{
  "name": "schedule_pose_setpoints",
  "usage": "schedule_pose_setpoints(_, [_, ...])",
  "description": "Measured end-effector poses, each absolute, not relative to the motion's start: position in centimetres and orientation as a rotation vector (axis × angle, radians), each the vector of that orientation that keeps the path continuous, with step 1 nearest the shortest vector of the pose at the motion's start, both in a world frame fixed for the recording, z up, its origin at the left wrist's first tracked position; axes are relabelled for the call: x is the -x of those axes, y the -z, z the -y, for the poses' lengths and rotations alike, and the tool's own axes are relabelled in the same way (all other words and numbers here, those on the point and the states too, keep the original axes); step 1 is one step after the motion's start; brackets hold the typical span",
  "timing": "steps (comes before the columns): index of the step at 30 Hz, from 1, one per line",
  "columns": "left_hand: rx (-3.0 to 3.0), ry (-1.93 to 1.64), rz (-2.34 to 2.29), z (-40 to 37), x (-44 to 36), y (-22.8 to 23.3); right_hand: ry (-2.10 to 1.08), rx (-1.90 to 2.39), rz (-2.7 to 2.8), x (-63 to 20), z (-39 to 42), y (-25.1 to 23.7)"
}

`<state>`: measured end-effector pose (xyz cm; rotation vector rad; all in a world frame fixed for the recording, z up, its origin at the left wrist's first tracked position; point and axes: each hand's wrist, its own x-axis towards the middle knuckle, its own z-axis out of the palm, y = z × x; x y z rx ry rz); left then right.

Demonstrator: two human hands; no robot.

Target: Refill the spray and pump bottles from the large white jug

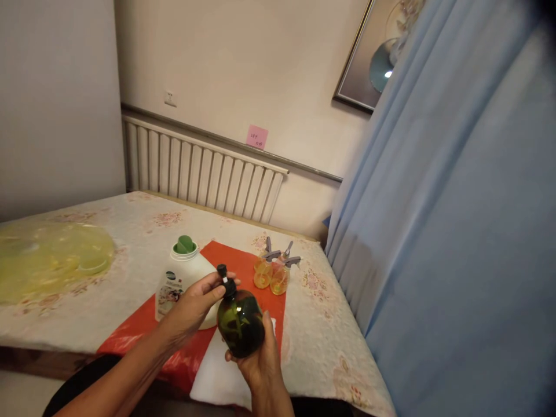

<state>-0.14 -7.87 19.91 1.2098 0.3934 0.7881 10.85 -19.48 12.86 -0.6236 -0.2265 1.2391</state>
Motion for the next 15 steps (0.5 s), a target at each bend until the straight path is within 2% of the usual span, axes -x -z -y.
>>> schedule_pose_setpoints(15, [-1.266,-0.794,-0.441,7.62,-0.47,-19.12,-1.300,0.588,0.171,-10.79,19.60,-12.07])
